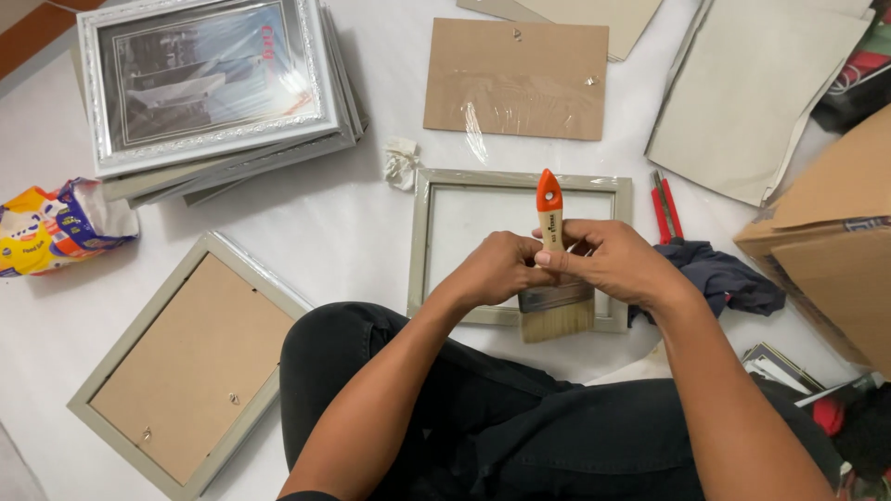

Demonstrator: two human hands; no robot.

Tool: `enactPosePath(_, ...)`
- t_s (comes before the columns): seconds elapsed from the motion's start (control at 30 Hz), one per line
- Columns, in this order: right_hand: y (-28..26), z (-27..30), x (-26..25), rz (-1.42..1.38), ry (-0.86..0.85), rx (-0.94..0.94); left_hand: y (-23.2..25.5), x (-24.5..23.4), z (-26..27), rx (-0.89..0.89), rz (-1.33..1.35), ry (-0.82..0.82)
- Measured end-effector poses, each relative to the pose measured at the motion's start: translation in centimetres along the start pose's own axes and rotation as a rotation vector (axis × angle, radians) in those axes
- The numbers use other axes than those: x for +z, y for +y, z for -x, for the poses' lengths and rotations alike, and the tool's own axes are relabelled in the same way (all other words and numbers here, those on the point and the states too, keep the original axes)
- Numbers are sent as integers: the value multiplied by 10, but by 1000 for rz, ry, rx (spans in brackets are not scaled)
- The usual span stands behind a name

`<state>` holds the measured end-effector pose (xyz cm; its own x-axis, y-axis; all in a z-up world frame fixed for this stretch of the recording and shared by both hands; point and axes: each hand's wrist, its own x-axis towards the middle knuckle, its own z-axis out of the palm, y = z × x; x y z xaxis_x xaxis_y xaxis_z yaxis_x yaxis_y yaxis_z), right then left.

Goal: Cleaning a picture frame by brushing away dust and wiping the glass with a cloth

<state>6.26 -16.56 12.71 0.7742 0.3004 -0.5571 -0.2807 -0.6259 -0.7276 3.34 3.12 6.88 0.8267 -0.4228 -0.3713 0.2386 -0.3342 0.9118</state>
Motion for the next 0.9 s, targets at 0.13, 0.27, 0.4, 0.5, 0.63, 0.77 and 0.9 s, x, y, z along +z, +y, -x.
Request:
enactPosePath(0.13, 9, -1, -2, -60, 66, -51, 23, -20, 15, 34, -15, -23)
enactPosePath(0.27, 8, 8, -13, 94, 507, -135, 34, -69, 22, 69, -41, 306)
enactPosePath(0.4, 10, 21, -5, 612, 655, 47, 8, -119, 40, 163, 151, 819)
enactPosePath(0.5, -11, 11, 44, 766, 385, 188, -6, -142, 48, 110, 337, 1018)
enactPosePath(0.63, -13, -3, 117, 755, 361, 0, -8, -145, 45, 69, 434, 1039)
enactPosePath(0.77, -52, 13, 159, 317, 430, -277, -13, -146, 42, 87, 673, 948)
enactPosePath(0.9, -65, 28, 151, -108, 464, -201, -12, -148, 46, 70, 732, 950)
